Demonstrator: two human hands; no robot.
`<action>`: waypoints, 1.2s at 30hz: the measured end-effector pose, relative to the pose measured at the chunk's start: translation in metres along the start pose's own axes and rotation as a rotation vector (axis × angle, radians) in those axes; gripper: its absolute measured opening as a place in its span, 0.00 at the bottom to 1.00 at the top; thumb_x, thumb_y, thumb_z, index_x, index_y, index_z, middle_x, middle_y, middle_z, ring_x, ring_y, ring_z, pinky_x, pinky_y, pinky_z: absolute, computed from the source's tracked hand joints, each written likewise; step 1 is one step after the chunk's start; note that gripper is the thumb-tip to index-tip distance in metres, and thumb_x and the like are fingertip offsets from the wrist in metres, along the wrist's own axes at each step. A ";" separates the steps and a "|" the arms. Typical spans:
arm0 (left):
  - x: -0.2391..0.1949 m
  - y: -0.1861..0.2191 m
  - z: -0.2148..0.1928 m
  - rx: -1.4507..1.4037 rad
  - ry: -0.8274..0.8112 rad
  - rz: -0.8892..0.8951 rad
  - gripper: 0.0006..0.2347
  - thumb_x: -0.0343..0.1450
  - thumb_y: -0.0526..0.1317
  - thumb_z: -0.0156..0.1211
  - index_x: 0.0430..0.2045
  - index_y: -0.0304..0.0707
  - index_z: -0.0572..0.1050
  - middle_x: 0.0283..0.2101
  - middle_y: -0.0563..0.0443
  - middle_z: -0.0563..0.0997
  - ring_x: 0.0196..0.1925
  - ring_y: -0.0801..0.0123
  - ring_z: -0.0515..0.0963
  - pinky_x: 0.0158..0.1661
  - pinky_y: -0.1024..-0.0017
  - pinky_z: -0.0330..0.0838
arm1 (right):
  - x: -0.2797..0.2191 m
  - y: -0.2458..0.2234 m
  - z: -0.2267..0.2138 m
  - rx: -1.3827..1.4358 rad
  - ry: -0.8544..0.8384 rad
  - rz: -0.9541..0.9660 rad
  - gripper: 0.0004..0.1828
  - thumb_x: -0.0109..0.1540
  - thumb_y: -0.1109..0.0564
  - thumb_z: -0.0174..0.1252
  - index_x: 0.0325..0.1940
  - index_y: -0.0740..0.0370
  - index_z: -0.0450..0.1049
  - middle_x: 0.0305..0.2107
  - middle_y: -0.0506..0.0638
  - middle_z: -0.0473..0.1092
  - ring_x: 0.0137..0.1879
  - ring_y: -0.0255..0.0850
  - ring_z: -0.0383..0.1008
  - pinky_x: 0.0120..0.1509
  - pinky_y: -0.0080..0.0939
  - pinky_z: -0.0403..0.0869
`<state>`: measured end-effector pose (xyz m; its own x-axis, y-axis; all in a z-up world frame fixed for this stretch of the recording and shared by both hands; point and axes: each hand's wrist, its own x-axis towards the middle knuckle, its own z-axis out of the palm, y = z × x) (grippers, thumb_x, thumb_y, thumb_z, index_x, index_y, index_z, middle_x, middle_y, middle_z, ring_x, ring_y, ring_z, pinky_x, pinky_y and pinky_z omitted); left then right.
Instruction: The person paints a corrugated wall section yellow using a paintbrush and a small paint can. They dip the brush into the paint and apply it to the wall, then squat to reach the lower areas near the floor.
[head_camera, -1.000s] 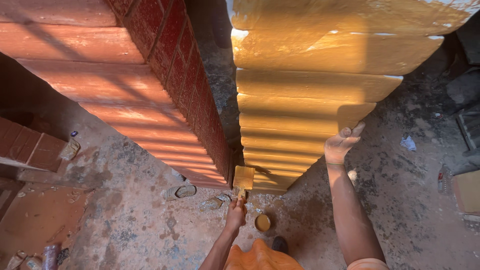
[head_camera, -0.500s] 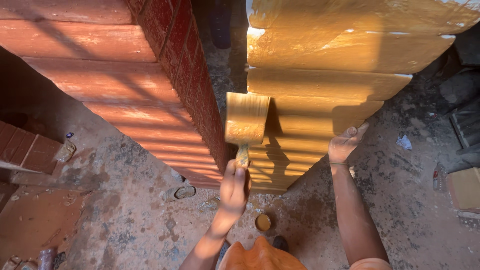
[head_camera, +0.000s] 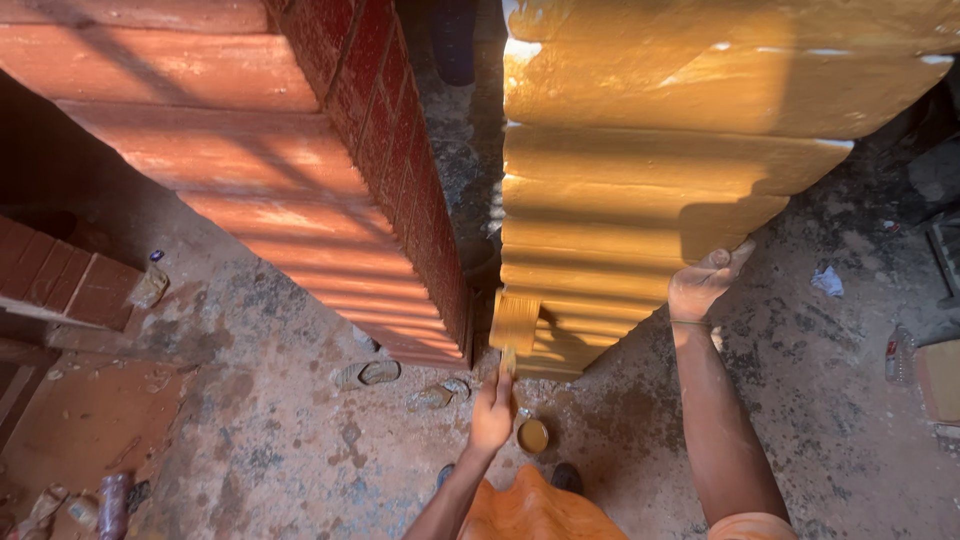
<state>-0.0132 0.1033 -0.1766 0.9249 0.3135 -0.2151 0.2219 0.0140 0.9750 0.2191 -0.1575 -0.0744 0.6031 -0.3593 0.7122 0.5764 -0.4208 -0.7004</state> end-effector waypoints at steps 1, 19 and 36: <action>-0.004 0.023 0.000 -0.020 0.000 0.133 0.11 0.79 0.43 0.47 0.35 0.34 0.71 0.20 0.59 0.66 0.21 0.78 0.64 0.22 0.77 0.61 | -0.003 -0.004 -0.001 -0.038 0.005 -0.006 0.41 0.76 0.31 0.27 0.67 0.74 0.59 0.52 0.64 0.66 0.56 0.49 0.68 0.67 0.44 0.69; 0.023 -0.016 0.049 0.019 -0.086 -0.041 0.15 0.78 0.50 0.38 0.35 0.40 0.69 0.19 0.55 0.66 0.17 0.73 0.62 0.18 0.68 0.58 | 0.005 -0.029 -0.006 -0.123 -0.033 -0.058 0.39 0.77 0.31 0.27 0.60 0.72 0.61 0.45 0.68 0.69 0.50 0.59 0.74 0.56 0.54 0.72; -0.047 0.140 0.030 -0.319 -0.348 0.081 0.13 0.80 0.47 0.44 0.42 0.37 0.72 0.18 0.58 0.68 0.15 0.78 0.62 0.17 0.75 0.57 | 0.002 -0.042 -0.013 -0.131 -0.057 -0.104 0.30 0.79 0.39 0.33 0.61 0.71 0.62 0.46 0.66 0.69 0.50 0.58 0.74 0.55 0.53 0.73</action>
<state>-0.0161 0.0623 -0.0313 0.9958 -0.0099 -0.0912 0.0897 0.3109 0.9462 0.1891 -0.1510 -0.0430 0.5765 -0.2621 0.7739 0.5626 -0.5596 -0.6086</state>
